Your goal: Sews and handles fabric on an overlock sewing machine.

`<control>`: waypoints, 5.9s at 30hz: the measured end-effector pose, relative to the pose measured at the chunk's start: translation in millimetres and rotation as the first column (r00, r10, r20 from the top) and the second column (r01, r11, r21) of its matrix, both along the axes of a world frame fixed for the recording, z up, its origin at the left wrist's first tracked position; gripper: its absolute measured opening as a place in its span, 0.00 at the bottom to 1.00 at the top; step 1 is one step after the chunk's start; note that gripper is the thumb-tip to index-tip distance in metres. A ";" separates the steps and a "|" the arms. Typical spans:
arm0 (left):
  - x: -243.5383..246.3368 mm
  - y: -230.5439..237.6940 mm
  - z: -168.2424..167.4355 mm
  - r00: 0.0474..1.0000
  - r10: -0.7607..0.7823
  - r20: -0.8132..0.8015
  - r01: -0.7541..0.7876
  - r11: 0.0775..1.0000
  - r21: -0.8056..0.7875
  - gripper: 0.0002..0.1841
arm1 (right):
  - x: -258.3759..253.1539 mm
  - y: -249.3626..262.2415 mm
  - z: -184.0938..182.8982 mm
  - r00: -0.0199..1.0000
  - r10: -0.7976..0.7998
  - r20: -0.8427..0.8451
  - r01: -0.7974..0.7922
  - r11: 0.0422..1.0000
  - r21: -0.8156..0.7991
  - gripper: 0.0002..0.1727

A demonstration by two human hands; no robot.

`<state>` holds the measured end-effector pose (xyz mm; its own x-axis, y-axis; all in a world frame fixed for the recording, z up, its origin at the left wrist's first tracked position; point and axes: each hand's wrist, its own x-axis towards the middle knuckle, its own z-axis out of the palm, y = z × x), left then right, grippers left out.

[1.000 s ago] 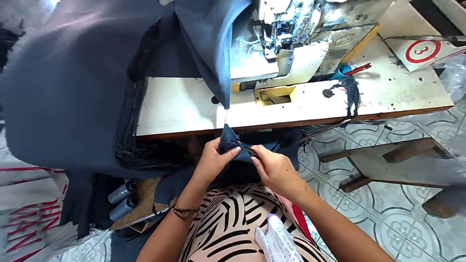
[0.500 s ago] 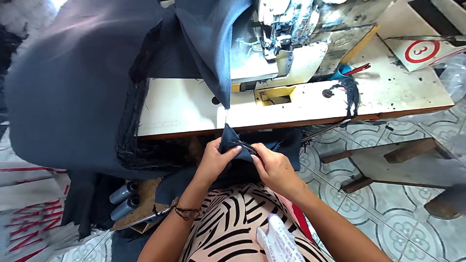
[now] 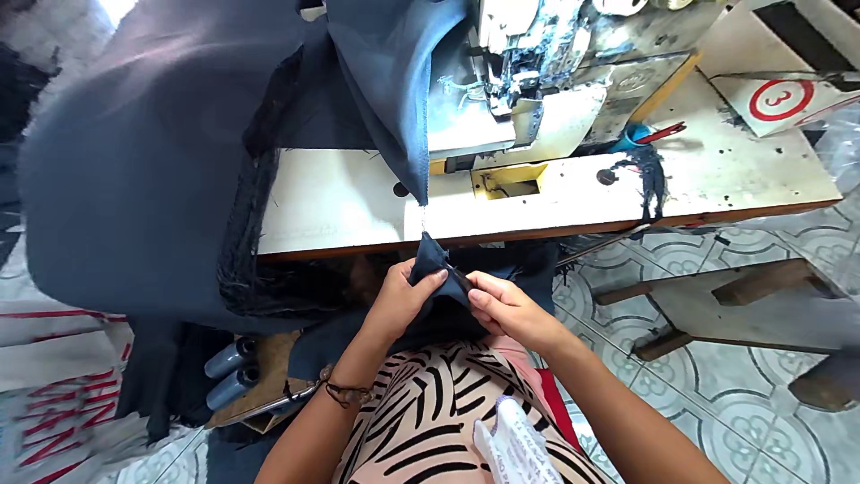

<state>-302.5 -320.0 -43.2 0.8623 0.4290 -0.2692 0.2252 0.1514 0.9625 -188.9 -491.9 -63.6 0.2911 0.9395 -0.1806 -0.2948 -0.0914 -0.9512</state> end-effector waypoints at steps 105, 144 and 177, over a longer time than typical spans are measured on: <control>-1.8 -15.0 -24.9 0.941 0.158 0.300 -0.311 0.751 0.582 0.18 | 40.7 18.5 44.1 0.180 -0.201 0.963 -0.064 0.974 0.216 0.12; 2.4 -13.7 -10.5 0.970 0.066 0.234 -0.216 0.675 0.705 0.12 | 55.0 17.8 22.8 0.047 -0.107 0.993 -0.108 0.988 0.111 0.11; 2.3 -10.5 -7.6 0.975 0.063 0.215 -0.198 0.687 0.699 0.11 | 60.5 23.3 26.1 0.021 -0.126 0.992 -0.146 0.981 0.128 0.11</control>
